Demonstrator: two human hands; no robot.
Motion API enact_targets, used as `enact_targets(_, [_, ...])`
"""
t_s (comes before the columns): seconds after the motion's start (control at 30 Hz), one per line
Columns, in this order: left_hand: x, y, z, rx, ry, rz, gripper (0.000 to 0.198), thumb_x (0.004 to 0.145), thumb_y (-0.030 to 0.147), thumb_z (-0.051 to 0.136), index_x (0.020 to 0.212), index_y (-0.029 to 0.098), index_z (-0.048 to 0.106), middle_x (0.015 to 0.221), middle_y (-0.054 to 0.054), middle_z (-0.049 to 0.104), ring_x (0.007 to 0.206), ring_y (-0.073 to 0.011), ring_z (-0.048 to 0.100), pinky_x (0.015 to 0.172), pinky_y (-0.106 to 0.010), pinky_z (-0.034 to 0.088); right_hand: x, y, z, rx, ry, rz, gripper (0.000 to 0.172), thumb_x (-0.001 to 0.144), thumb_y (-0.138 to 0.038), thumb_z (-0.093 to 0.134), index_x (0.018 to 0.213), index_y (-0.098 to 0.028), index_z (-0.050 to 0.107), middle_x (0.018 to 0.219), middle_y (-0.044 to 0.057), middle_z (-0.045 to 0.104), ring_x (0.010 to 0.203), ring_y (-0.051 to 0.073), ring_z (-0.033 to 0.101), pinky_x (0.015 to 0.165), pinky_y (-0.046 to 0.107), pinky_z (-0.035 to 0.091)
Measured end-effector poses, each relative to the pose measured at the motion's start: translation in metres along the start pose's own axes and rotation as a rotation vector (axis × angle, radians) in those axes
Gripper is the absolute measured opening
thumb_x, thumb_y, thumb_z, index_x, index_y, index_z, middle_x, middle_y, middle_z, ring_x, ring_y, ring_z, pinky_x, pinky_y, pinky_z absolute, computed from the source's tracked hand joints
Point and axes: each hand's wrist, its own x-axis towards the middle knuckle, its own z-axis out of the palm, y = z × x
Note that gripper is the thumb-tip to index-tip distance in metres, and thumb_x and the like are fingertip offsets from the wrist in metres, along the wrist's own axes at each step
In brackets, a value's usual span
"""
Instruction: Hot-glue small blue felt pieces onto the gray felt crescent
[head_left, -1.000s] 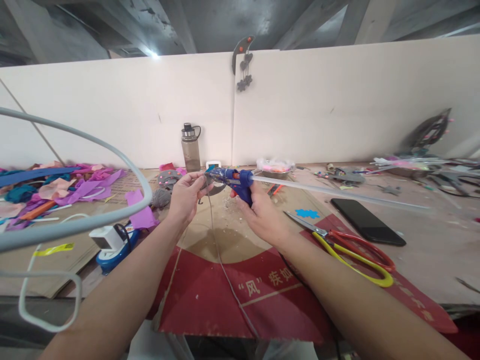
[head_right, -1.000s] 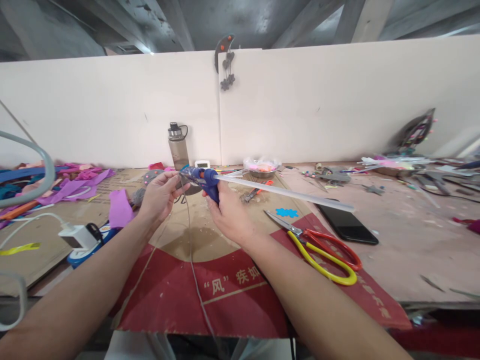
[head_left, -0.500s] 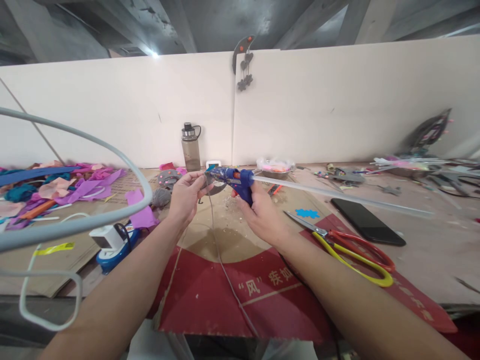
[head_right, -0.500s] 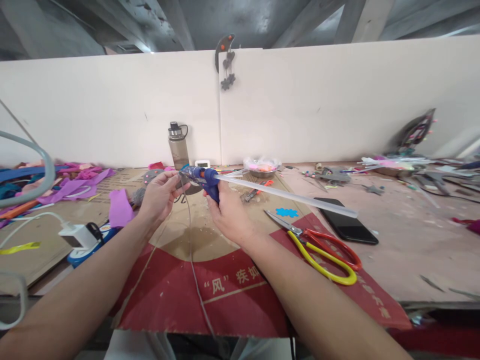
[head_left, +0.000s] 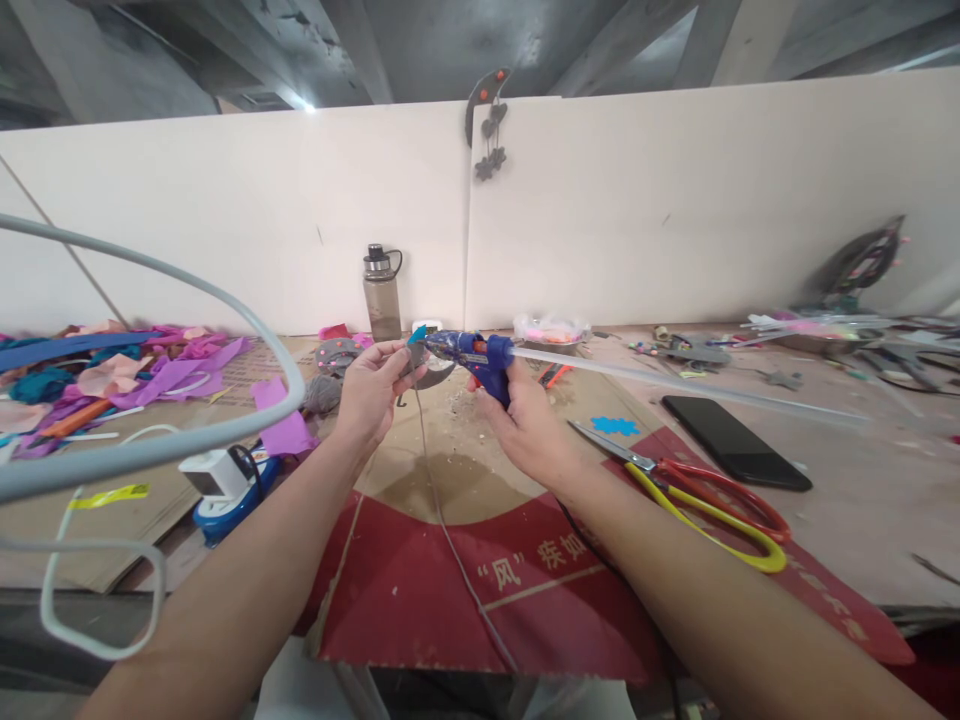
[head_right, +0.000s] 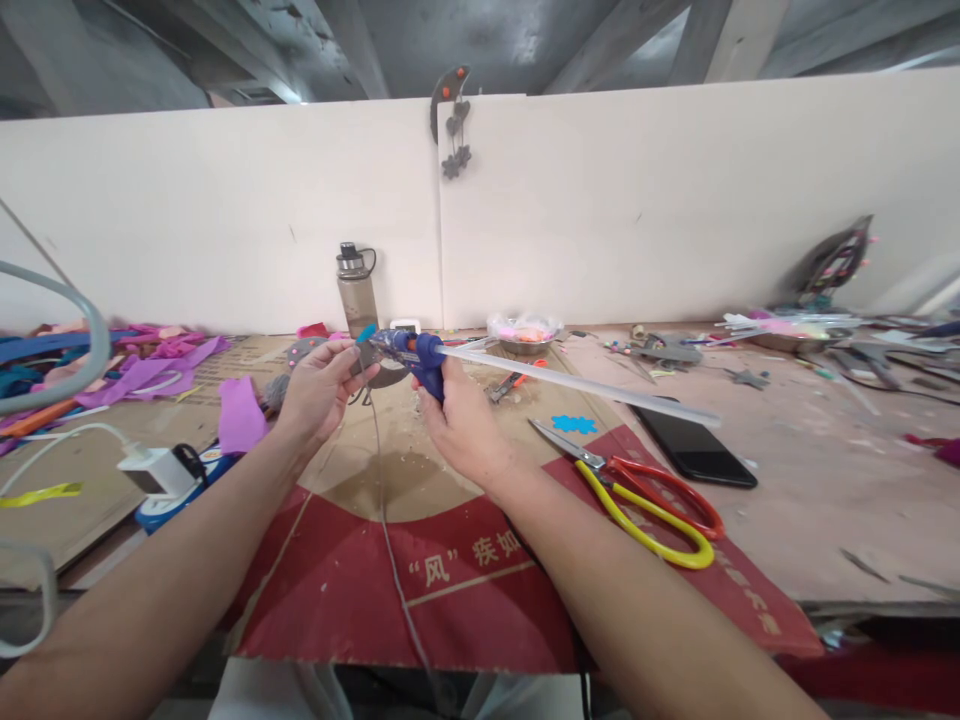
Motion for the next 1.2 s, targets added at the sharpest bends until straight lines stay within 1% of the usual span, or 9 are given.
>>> enact_targets(0.17, [-0.0006,0.0017,0.0002,-0.004,-0.011,0.002,0.016,0.069,0.026,0.073,0.076,0.016,0.063,0.082,-0.002,0.066,0.081,-0.0135,0.065,0.08,-0.033,0.056,0.0002,0.0038,-0.0002,-0.007,0.008,-0.018,0.035,0.084,-0.017,0.046,0.119,-0.02,0.044,0.102,0.01,0.059,0.095,0.025,0.056,0.085,0.043,0.045])
enact_targets(0.37, [-0.0006,0.0027,0.0003,-0.007,-0.012,-0.006,0.018,0.069,0.026,0.073,0.078,0.015,0.062,0.084,-0.004,0.067,0.083,-0.0163,0.067,0.08,-0.034,0.055,0.0011,0.0053,0.0004,-0.008,0.034,-0.031,0.037,0.084,-0.016,0.044,0.12,-0.02,0.045,0.108,0.011,0.058,0.108,0.026,0.052,0.092,0.044,0.044])
enact_targets(0.5, [-0.0003,0.0022,-0.0003,-0.001,-0.025,-0.011,0.017,0.071,0.026,0.072,0.079,0.015,0.063,0.085,-0.005,0.068,0.083,-0.0164,0.067,0.08,-0.034,0.055,0.001,0.0049,0.0003,0.004,0.037,-0.031,0.039,0.083,-0.016,0.045,0.122,-0.02,0.044,0.108,0.01,0.058,0.108,0.026,0.053,0.092,0.045,0.044])
enact_targets(0.6, [-0.0003,0.0012,-0.0002,-0.002,-0.026,0.0,0.016,0.07,0.027,0.072,0.078,0.016,0.063,0.083,-0.004,0.068,0.082,-0.0148,0.066,0.079,-0.032,0.056,0.0006,0.0022,0.0002,0.0,0.029,-0.02,0.038,0.085,-0.017,0.045,0.122,-0.02,0.043,0.107,0.011,0.058,0.107,0.027,0.053,0.092,0.046,0.044])
enact_targets(0.73, [-0.0003,0.0006,0.0001,-0.001,-0.011,-0.002,0.016,0.068,0.026,0.073,0.074,0.016,0.062,0.081,-0.002,0.067,0.078,-0.0126,0.065,0.079,-0.032,0.057,0.0,-0.0021,0.0001,-0.005,0.011,0.004,0.035,0.086,-0.019,0.045,0.12,-0.02,0.045,0.105,0.011,0.058,0.1,0.027,0.055,0.091,0.048,0.043])
enact_targets(0.8, [-0.0003,0.0009,0.0001,-0.004,-0.013,-0.002,0.016,0.068,0.026,0.073,0.075,0.016,0.062,0.082,-0.002,0.067,0.079,-0.0132,0.065,0.08,-0.033,0.056,0.0,-0.0022,0.0001,-0.007,0.008,0.009,0.034,0.086,-0.02,0.045,0.12,-0.021,0.045,0.104,0.011,0.058,0.098,0.027,0.055,0.09,0.048,0.043])
enact_targets(1.03, [-0.0018,0.0042,0.0013,-0.001,-0.03,-0.021,0.017,0.072,0.026,0.071,0.079,0.015,0.061,0.087,-0.007,0.069,0.087,-0.0185,0.067,0.08,-0.033,0.055,0.0009,0.0032,0.0006,-0.022,0.039,-0.005,0.036,0.085,-0.02,0.046,0.122,-0.02,0.043,0.107,0.012,0.057,0.103,0.027,0.053,0.091,0.046,0.043])
enact_targets(1.13, [-0.0019,0.0048,0.0016,-0.006,-0.03,-0.029,0.017,0.071,0.026,0.071,0.079,0.015,0.061,0.087,-0.007,0.069,0.088,-0.0187,0.067,0.079,-0.033,0.056,0.0008,0.0032,0.001,-0.012,0.046,-0.016,0.036,0.084,-0.018,0.046,0.12,-0.019,0.044,0.106,0.011,0.058,0.102,0.026,0.054,0.09,0.045,0.044])
enact_targets(1.2, [-0.0012,0.0048,0.001,-0.018,-0.023,-0.033,0.018,0.07,0.025,0.072,0.079,0.015,0.061,0.087,-0.006,0.069,0.087,-0.0183,0.067,0.078,-0.032,0.055,0.001,0.0036,0.0012,0.003,0.057,-0.011,0.036,0.083,-0.017,0.045,0.119,-0.018,0.045,0.103,0.01,0.059,0.097,0.025,0.055,0.088,0.043,0.045])
